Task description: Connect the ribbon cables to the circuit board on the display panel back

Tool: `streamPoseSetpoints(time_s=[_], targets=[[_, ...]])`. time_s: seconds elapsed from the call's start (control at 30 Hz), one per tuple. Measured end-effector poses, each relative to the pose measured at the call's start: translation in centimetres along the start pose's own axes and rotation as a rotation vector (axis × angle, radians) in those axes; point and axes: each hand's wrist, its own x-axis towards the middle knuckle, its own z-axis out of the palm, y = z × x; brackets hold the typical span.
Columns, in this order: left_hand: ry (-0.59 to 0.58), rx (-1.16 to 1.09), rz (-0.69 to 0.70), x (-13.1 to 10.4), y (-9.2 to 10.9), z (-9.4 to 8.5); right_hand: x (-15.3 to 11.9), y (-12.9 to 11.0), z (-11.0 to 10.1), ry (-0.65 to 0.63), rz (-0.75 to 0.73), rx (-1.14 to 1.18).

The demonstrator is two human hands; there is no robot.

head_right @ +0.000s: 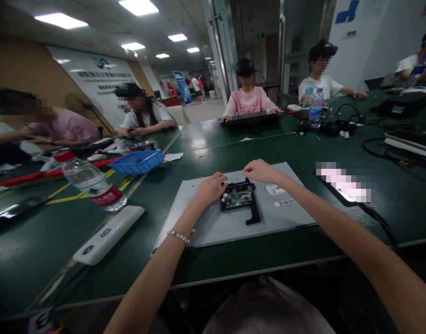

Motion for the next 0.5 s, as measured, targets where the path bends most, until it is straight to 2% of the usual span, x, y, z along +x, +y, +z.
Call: streamPoseSetpoints(time_s=[0.1, 0.27, 0.37, 0.5], targets=[[0.016, -0.004, 0.007, 0.0, 0.1, -0.2, -2.6, 2.2, -1.8, -0.059, 0.132, -0.012], [0.032, -0.036, 0.064, 0.0, 0.6, -0.9, -5.9, 6.0, -3.1, -0.167, 0.285, -0.003], [0.016, -0.067, 0.149, 0.0, 0.9, -1.2, -6.7, 7.0, -3.7, -0.201, 0.298, -0.015], [0.023, -0.110, 0.227, 0.0, 1.0, -1.1, -6.9, 6.8, -3.8, -0.232, 0.289, -0.003]])
